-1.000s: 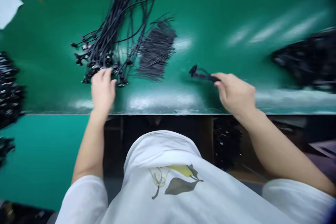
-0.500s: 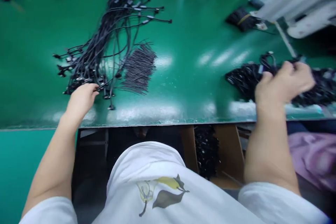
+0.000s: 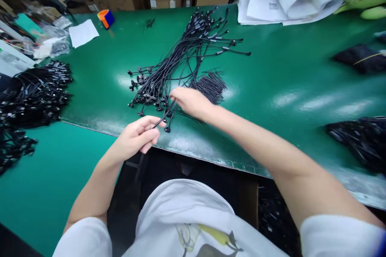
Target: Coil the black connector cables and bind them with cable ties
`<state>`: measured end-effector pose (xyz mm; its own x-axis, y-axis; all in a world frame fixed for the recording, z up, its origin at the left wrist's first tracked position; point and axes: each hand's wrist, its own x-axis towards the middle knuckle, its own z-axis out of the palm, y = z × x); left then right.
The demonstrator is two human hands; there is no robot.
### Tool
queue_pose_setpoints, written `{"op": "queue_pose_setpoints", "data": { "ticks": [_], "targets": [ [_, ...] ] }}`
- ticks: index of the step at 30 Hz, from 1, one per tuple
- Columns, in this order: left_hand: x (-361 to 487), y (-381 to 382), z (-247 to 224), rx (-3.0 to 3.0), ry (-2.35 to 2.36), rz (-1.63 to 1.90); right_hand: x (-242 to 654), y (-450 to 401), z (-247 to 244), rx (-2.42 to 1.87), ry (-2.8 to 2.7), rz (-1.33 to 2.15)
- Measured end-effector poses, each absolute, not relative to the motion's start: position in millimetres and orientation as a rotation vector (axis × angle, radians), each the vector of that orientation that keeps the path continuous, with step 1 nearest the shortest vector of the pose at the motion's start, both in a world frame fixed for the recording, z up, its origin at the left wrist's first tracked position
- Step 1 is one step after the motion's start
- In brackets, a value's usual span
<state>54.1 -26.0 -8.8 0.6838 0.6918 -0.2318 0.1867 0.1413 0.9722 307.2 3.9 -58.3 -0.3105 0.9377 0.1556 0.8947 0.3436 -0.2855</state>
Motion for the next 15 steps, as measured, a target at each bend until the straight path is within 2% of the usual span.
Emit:
{"op": "queue_pose_setpoints", "data": {
  "ticks": [3, 6, 10, 13, 15],
  "targets": [
    [8.7, -32.9, -4.2, 1.224, 0.836, 0.551, 345.0, 67.8, -44.3, -1.974, -2.106, 0.118],
    [-32.7, -32.0, -10.3, 0.990, 0.794, 0.770, 395.5, 95.3, -24.0, -2.097, -1.887, 0.067],
    [-38.5, -26.7, -27.8, 0.714, 0.836, 0.964, 404.3, 79.2, -2.4, -1.883, -1.594, 0.271],
    [-12.6, -23.3, -36.0, 0.632, 0.873, 0.899, 380.3, 51.6, 2.4, -1.632, -1.396, 0.586],
    [4.3, -20.3, -38.4, 0.649, 0.857, 0.856, 370.7, 34.9, 1.2, -1.548, -1.460, 0.601]
  ]
}}
